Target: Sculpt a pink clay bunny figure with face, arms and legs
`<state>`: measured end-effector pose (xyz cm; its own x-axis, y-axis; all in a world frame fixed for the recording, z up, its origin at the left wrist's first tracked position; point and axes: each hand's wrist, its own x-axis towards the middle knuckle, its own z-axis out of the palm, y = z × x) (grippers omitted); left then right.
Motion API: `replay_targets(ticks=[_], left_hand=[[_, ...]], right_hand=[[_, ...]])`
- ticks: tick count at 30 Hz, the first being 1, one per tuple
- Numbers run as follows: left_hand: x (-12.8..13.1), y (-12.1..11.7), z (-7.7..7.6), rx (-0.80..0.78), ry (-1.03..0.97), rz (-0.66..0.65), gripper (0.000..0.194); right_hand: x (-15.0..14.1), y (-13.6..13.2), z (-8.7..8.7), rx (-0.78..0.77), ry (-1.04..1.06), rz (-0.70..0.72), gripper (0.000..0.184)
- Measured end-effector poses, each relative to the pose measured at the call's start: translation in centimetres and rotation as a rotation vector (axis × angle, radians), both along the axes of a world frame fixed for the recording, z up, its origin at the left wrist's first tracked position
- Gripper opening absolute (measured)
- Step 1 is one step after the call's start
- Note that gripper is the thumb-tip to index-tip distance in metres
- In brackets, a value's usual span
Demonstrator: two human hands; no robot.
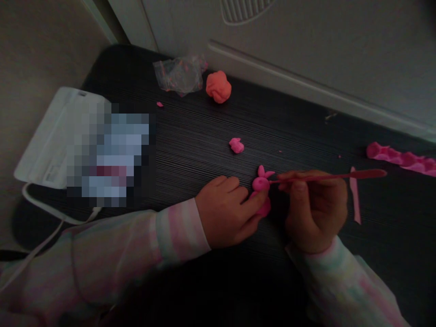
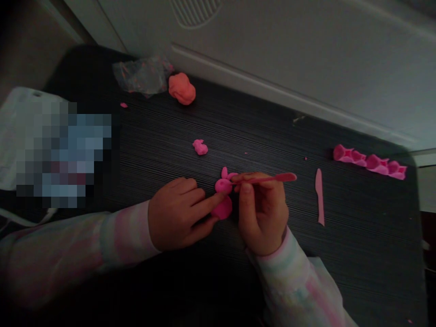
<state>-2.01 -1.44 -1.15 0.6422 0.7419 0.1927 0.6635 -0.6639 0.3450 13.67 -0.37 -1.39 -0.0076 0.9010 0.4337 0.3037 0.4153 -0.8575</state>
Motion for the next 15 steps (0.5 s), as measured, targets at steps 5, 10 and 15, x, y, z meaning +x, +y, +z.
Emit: replay_targets(ticks=[5, 10, 15], left_hand=[[0.15, -0.06, 0.05, -0.015, 0.004, 0.021, 0.034], [0.3, -0.12, 0.08, -0.017, 0.01, 0.034, 0.037], [0.21, -0.05, 0.13, -0.021, 0.01, 0.026, 0.034]], right_hand=[[0.45, -0.27, -0.07, -0.028, -0.065, 0.017, 0.02], [0.54, -0.26, -0.03, -0.038, -0.097, 0.045, 0.022], [0.48, -0.2, -0.01, -0.065, -0.119, 0.046, 0.021]])
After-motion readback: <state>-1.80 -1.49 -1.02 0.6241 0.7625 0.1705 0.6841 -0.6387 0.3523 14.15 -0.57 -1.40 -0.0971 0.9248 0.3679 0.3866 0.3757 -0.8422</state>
